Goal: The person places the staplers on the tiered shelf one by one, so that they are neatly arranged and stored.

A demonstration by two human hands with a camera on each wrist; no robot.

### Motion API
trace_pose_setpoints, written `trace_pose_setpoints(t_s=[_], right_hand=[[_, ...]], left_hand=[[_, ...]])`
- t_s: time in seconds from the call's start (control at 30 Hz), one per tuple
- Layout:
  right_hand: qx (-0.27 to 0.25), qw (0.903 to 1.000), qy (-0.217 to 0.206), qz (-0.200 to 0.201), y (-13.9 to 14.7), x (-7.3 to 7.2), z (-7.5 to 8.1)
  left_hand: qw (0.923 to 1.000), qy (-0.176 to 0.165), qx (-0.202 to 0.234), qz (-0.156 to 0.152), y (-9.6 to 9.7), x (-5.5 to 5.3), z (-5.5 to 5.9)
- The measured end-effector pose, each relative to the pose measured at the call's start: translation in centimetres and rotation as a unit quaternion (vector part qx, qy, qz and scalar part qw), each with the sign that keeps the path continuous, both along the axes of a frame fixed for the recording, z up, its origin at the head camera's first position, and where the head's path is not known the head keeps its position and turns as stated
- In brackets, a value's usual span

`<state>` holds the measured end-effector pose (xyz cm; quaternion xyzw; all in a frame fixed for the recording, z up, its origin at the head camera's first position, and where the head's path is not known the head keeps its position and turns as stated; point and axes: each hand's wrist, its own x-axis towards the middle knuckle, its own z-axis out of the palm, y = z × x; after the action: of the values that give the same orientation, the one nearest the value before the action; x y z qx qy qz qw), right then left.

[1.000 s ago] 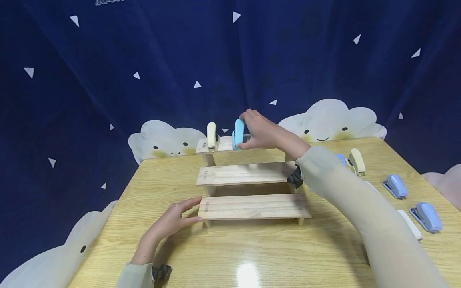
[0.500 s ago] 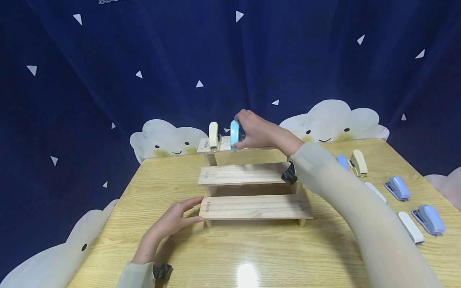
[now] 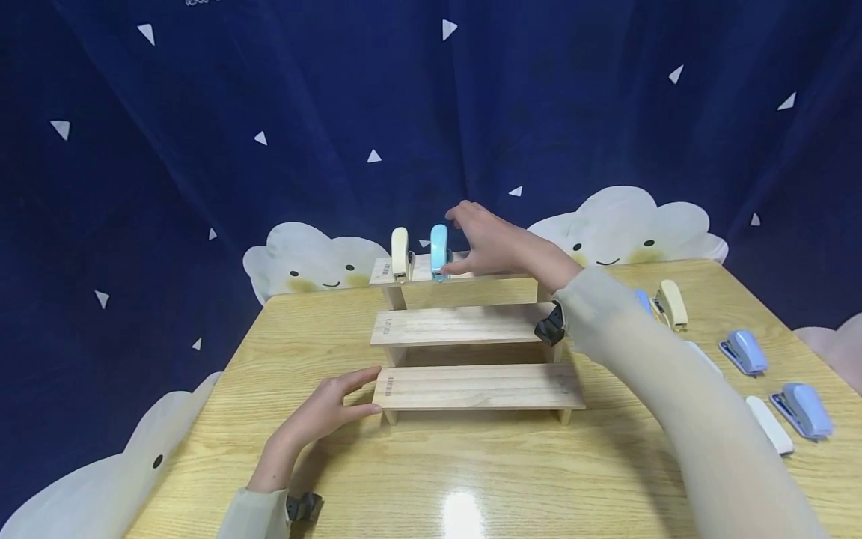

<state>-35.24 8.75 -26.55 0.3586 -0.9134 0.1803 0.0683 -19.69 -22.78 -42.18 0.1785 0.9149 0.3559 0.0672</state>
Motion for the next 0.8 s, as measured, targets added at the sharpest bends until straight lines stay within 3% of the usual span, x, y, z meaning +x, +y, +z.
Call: trace_pose_setpoints(t_s=[0.3, 0.47, 0.8], right_hand=[[-0.06, 0.9967, 0.018, -0.052, 6.1, 0.1, -0.5], [-0.082, 0.9933, 0.016, -0.08, 9.8, 0.9, -1.2], [-0.096, 0.9894, 0.003, -0.109, 15.5, 1.9, -3.8]], left_hand=[[1.0, -0.002, 0.006, -0.005, 0.0, 0.0, -0.2], [1.0, 0.0, 0.008, -0.005, 0.0, 0.0, -0.3], [1.0, 0.001, 0.007, 0.002, 0.2, 0.0, -0.2]])
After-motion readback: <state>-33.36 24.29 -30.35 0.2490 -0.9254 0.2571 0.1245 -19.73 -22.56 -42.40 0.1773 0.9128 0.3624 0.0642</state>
